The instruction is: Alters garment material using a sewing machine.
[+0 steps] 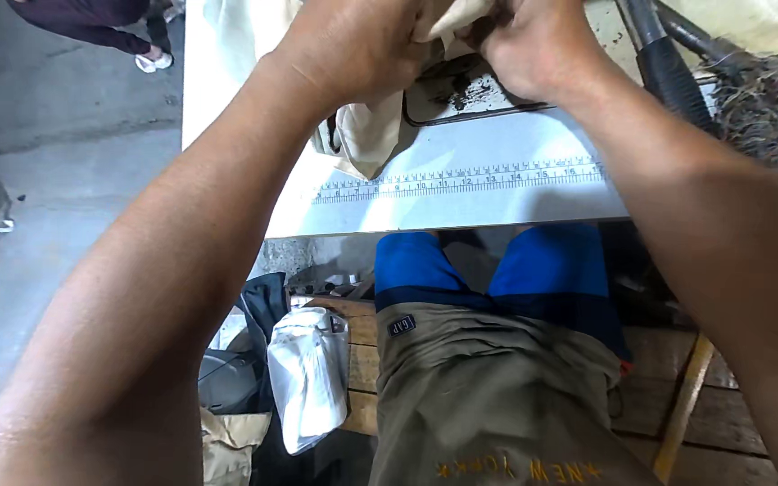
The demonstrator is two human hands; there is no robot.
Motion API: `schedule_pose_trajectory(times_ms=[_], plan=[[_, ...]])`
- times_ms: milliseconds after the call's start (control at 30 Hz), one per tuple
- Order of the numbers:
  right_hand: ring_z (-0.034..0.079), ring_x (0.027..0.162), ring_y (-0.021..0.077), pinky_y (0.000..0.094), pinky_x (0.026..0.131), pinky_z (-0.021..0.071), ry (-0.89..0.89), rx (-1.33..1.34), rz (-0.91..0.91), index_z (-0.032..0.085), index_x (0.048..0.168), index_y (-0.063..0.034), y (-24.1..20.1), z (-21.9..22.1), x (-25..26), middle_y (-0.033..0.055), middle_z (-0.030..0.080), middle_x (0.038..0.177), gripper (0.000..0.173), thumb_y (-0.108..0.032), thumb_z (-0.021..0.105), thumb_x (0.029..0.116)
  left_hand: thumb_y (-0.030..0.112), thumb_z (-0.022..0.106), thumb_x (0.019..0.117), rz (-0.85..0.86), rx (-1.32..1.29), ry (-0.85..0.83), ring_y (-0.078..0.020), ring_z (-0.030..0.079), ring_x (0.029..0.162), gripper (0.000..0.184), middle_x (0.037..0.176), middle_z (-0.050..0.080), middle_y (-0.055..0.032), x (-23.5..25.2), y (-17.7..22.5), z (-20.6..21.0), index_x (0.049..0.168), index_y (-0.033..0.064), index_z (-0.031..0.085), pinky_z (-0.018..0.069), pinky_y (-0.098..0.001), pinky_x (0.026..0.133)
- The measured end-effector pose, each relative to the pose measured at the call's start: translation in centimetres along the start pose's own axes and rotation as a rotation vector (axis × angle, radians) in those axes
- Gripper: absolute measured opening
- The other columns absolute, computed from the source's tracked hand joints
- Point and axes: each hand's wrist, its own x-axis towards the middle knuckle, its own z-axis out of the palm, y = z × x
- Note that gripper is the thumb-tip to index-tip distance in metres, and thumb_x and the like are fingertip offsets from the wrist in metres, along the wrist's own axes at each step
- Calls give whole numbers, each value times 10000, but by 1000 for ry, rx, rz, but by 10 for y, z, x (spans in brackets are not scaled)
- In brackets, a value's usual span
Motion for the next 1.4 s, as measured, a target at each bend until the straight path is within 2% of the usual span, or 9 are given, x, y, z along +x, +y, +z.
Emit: schedule_pose_trajectory(times_ms=[100, 367, 433, 700, 900, 1033, 1167, 1300, 1400], plan=[[670, 1035, 60, 298, 952, 539, 19, -92, -49, 711, 1186, -80, 2, 0, -7, 42, 726, 1097, 256, -114, 599, 959, 266, 677, 959, 10, 8, 42, -364, 703, 1008, 394, 1118, 718, -173, -2, 7, 2, 1309, 88, 640, 538, -596, 879], [668, 1085, 413, 599, 950, 486, 4, -240, -142, 747, 1153, 2, 0, 6, -42, 229, 725, 1118, 322, 13, 520, 925, 100, 597, 956, -8, 409, 226, -299, 629, 622, 172, 845, 648, -175, -53, 90, 23, 961, 15, 746, 460, -381, 506], [687, 1085, 395, 560, 983, 495, 19, -278, -172, 771, 1126, -24, 1, 8, -44, 193, 749, 1105, 353, 45, 502, 909, 341, 644, 951, -77, 358, 240, -258, 618, 560, 315, 760, 644, -125, -55, 93, 34, 890, 49, 746, 454, -372, 471], [701, 1011, 319, 520, 935, 522, -27, -305, -279, 781, 1090, -63, 7, -1, -38, 123, 765, 1033, 284, 9, 581, 901, -90, 487, 920, 217, 590, 130, -312, 541, 514, 213, 636, 507, -160, -29, 73, -17, 732, -35, 571, 359, -398, 460], [480, 1432, 296, 561, 1170, 363, -417, -428, -322, 658, 1392, -160, 18, -23, -48, 37, 581, 1488, 486, -79, 482, 946, -51, 569, 903, 254, 552, -28, -287, 643, 558, 182, 672, 621, -166, -52, 115, 54, 801, -14, 715, 470, -368, 446], [405, 1486, 280, 608, 1184, 297, -448, -515, -283, 596, 1456, -144, 8, -25, -56, 42, 510, 1554, 538, -308, 380, 992, -119, 479, 923, 178, 592, -250, -336, 681, 640, 207, 783, 652, -243, -47, 133, 67, 924, -111, 686, 516, -386, 522], [314, 1535, 225, 550, 1233, 249, -444, -647, -235, 501, 1525, -127, 3, -14, -66, 41, 414, 1624, 722, -627, 377, 1019, 16, 525, 1002, 45, 21, -634, -436, 694, 916, 190, 1054, 654, -290, -47, 127, 17, 1070, -106, 654, 571, -529, 711], [366, 1509, 259, 533, 1216, 291, -390, -672, -299, 533, 1495, -101, 7, -12, -69, 88, 475, 1579, 680, -569, 405, 1018, 187, 676, 942, 40, -25, -75, -275, 688, 645, 135, 796, 677, -95, -43, 76, 5, 874, 85, 734, 552, -462, 489], [405, 1488, 239, 500, 1213, 324, -347, -704, -312, 580, 1456, -111, 5, -10, -71, 80, 509, 1552, 683, -606, 385, 1027, 310, 644, 981, -54, -33, 9, -255, 730, 907, 223, 1104, 736, -44, -17, 11, 27, 1063, 149, 776, 600, -510, 688]])
